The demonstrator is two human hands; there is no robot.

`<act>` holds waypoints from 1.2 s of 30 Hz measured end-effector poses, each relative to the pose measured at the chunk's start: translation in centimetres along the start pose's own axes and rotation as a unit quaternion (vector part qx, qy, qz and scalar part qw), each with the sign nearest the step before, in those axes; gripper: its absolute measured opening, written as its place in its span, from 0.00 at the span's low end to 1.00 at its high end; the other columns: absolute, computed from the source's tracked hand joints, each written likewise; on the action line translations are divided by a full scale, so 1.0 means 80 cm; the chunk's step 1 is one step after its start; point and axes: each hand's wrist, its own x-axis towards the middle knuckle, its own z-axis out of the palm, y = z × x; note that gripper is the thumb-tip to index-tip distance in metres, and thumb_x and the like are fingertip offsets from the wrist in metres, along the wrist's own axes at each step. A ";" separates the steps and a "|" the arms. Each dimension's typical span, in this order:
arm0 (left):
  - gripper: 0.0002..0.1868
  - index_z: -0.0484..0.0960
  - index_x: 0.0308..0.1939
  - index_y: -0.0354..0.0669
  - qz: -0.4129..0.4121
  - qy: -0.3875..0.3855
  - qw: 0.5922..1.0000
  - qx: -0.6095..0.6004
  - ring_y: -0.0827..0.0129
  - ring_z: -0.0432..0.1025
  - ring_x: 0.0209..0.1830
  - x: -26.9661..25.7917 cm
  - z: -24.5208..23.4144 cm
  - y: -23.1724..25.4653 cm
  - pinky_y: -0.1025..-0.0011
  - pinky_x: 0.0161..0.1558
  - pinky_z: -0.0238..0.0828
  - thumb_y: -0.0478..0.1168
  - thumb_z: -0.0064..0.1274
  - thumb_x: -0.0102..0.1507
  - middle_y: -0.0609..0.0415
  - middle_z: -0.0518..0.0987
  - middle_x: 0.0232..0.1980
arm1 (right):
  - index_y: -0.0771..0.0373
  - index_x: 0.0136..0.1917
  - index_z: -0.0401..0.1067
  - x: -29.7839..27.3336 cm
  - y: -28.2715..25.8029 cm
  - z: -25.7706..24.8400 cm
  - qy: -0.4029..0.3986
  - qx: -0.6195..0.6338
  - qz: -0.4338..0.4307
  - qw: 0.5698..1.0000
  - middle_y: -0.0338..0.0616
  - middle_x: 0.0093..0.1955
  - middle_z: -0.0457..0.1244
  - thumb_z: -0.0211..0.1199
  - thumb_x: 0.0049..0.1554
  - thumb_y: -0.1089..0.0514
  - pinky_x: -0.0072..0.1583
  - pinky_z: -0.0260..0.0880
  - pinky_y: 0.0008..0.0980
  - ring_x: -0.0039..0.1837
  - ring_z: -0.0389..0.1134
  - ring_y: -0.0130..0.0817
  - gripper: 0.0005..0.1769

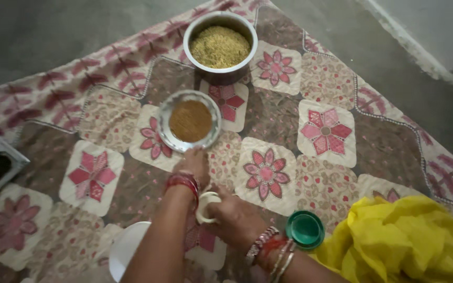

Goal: The person wipes the exterior and interior of several small plastic containers with a yellow cloth, then transfers granular contents from a metal plate into one container and secures its lid. The person handles multiple containers and a cloth on a patterned floor mat.

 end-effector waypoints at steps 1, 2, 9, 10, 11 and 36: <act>0.25 0.71 0.65 0.50 0.000 -0.024 1.000 0.000 0.56 0.59 0.74 -0.006 0.005 -0.002 0.60 0.70 0.60 0.42 0.53 0.63 0.51 0.60 0.75 | 0.60 0.43 0.79 -0.004 -0.003 -0.003 0.019 0.029 -0.007 0.999 0.52 0.60 0.65 0.73 0.48 0.56 0.51 0.74 0.43 0.51 0.72 0.50 0.10; 0.26 0.72 0.62 0.51 0.000 -0.047 0.999 0.000 0.58 0.57 0.74 -0.011 0.009 -0.006 0.61 0.70 0.59 0.44 0.57 0.60 0.53 0.58 0.75 | 0.60 0.41 0.77 -0.008 -0.005 -0.006 0.028 0.030 -0.011 0.999 0.51 0.61 0.65 0.73 0.48 0.56 0.51 0.74 0.42 0.51 0.73 0.49 0.10; 0.21 0.80 0.55 0.51 0.044 0.054 0.996 -0.061 0.56 0.63 0.71 -0.085 0.054 0.013 0.60 0.68 0.62 0.34 0.54 0.56 0.53 0.69 0.70 | 0.60 0.42 0.74 -0.069 -0.019 -0.055 0.055 0.008 -0.104 0.993 0.51 0.62 0.66 0.74 0.46 0.59 0.52 0.75 0.40 0.53 0.73 0.49 0.12; 0.21 0.80 0.53 0.50 0.041 0.052 0.996 -0.059 0.56 0.62 0.71 -0.097 0.058 0.021 0.60 0.68 0.61 0.34 0.55 0.55 0.54 0.70 0.69 | 0.61 0.43 0.73 -0.075 -0.022 -0.063 0.055 0.008 -0.126 0.990 0.51 0.62 0.66 0.74 0.45 0.60 0.52 0.75 0.40 0.53 0.73 0.50 0.13; 0.20 0.80 0.51 0.49 0.040 0.050 0.996 -0.059 0.57 0.62 0.71 -0.109 0.062 0.029 0.60 0.68 0.61 0.33 0.56 0.54 0.55 0.70 0.69 | 0.60 0.45 0.73 -0.084 -0.026 -0.071 0.047 0.012 -0.131 0.990 0.51 0.62 0.66 0.74 0.45 0.60 0.52 0.75 0.39 0.53 0.73 0.50 0.14; 0.21 0.76 0.58 0.50 -0.025 0.027 0.964 -0.263 0.51 0.76 0.57 -0.320 0.107 0.118 0.57 0.57 0.72 0.39 0.55 0.60 0.48 0.82 0.56 | 0.64 0.48 0.72 -0.123 -0.034 -0.084 0.141 -0.013 0.062 0.988 0.46 0.53 0.67 0.78 0.43 0.46 0.51 0.74 0.37 0.51 0.72 0.42 0.27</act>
